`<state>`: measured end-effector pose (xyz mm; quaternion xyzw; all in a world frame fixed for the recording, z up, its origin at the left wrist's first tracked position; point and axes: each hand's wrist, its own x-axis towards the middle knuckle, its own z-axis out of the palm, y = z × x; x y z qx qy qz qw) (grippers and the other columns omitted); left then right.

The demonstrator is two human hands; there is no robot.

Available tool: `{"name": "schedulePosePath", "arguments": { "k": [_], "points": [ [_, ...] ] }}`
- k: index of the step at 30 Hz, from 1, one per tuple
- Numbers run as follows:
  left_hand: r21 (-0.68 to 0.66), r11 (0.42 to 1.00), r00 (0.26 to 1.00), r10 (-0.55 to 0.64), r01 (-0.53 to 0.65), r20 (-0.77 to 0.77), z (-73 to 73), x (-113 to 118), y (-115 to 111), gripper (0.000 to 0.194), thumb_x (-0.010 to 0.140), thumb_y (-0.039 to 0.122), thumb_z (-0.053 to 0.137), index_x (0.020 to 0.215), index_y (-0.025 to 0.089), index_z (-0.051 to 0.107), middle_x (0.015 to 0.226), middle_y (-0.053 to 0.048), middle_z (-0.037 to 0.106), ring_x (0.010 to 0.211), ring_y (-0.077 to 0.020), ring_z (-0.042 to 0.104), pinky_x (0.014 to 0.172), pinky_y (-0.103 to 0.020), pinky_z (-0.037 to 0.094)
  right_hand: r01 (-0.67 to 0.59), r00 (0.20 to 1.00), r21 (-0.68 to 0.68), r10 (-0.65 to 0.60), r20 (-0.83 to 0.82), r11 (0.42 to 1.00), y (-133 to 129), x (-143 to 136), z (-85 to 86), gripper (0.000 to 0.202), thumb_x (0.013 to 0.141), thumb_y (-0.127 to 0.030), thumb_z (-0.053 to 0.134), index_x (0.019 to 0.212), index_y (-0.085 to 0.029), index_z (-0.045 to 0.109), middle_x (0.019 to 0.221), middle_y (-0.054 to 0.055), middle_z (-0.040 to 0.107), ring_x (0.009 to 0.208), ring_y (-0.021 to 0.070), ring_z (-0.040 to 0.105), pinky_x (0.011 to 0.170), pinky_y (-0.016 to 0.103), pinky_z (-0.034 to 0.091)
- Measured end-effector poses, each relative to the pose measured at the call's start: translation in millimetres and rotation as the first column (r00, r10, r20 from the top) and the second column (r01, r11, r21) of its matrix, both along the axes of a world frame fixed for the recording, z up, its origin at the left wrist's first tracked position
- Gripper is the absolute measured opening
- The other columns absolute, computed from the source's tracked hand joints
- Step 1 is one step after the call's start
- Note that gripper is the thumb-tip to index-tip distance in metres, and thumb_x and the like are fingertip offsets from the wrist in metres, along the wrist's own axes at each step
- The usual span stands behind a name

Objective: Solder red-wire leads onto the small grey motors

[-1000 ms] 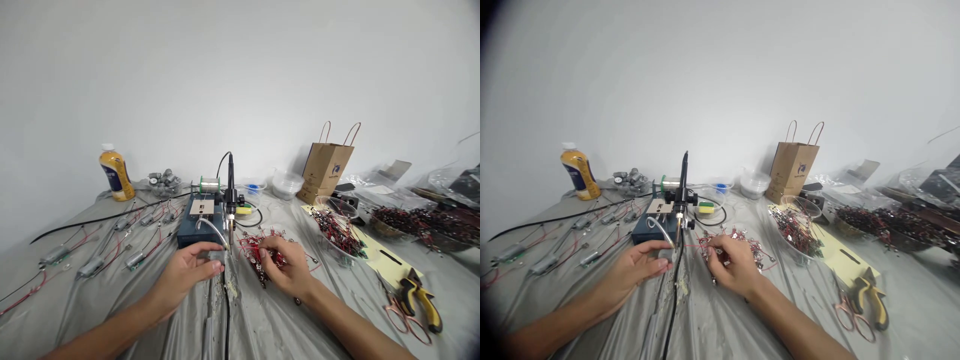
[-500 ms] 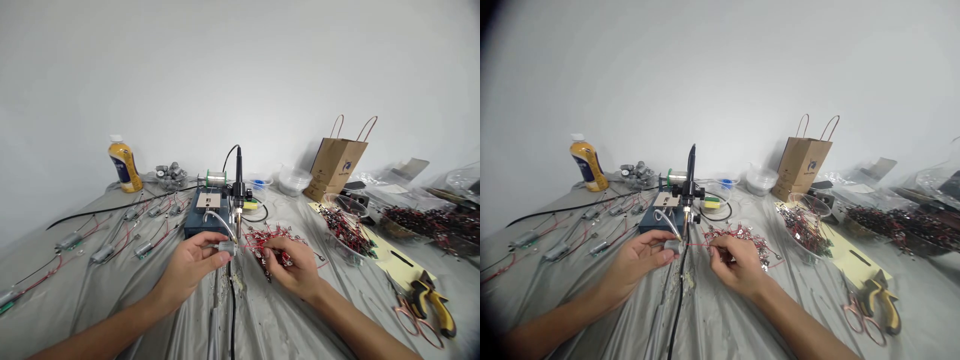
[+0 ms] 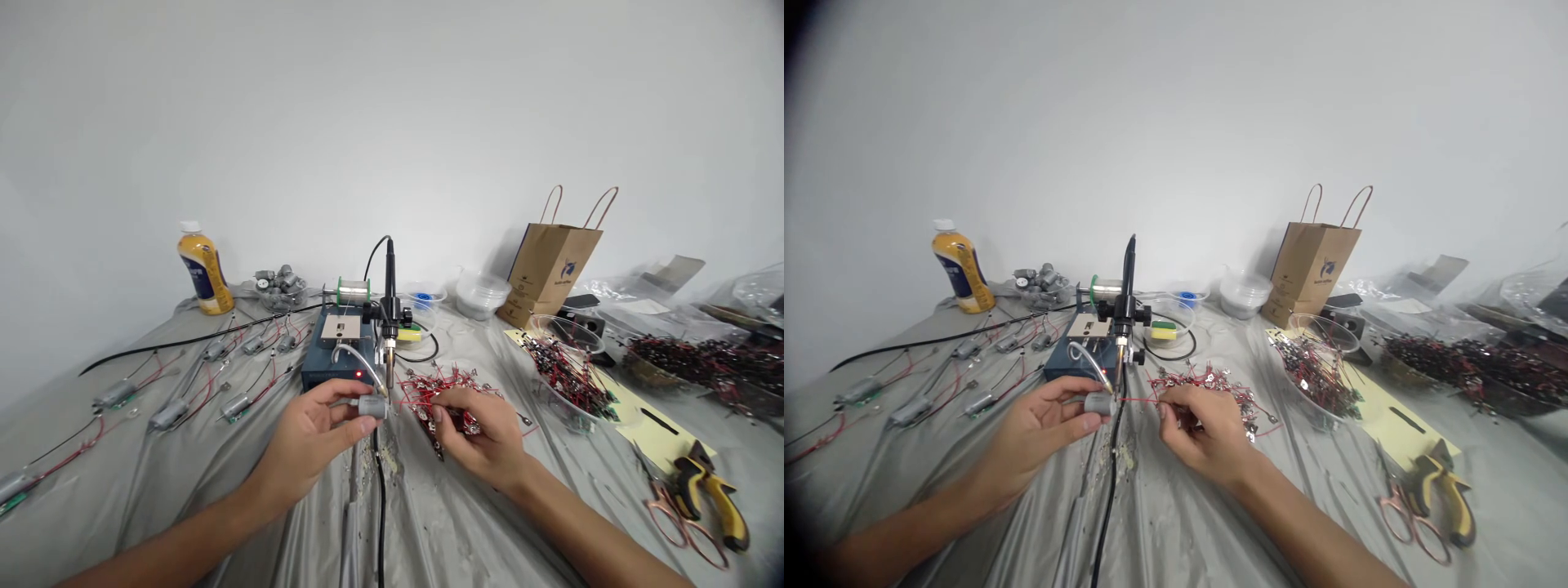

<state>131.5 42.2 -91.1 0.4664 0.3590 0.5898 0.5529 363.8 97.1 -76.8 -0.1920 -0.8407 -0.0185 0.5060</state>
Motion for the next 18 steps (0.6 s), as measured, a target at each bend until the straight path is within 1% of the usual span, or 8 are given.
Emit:
{"name": "schedulePosePath", "arguments": {
  "k": [6,12,18],
  "points": [
    [0.013,1.0,1.0,0.003,-0.003,-0.004,1.1,0.7,0.5,0.032,0.075,0.019,0.087,0.102,0.017,0.07,0.09,-0.002,0.078,0.083,-0.0107,0.072,0.077,-0.019,0.056,-0.013,1.0,0.007,0.013,0.002,1.0,-0.8,0.8,-1.1,0.012,0.086,-0.008,0.059,0.093,-0.018,0.06,0.067,-0.001,0.067,0.051,0.0065,0.059,0.05,0.017,0.044],
    [0.02,1.0,1.0,0.013,-0.013,0.002,1.5,1.2,-0.6,0.032,0.074,0.02,0.087,0.101,0.017,0.07,0.09,-0.001,0.078,0.082,-0.0106,0.072,0.077,-0.02,0.056,-0.006,1.0,0.024,0.006,0.001,1.0,-0.2,0.9,-1.7,0.012,0.086,-0.008,0.059,0.093,-0.018,0.06,0.068,-0.001,0.067,0.052,0.0068,0.06,0.051,0.017,0.045],
    [0.033,0.999,1.0,0.013,-0.013,-0.008,2.3,1.3,-1.2,0.031,0.075,0.019,0.086,0.101,0.018,0.07,0.089,-0.001,0.078,0.082,-0.0099,0.071,0.076,-0.018,0.056,-0.013,1.0,0.008,0.013,0.012,1.0,-0.2,1.0,-1.0,0.012,0.086,-0.008,0.059,0.093,-0.018,0.06,0.068,-0.002,0.067,0.053,0.0066,0.06,0.052,0.017,0.045]
  ]
}}
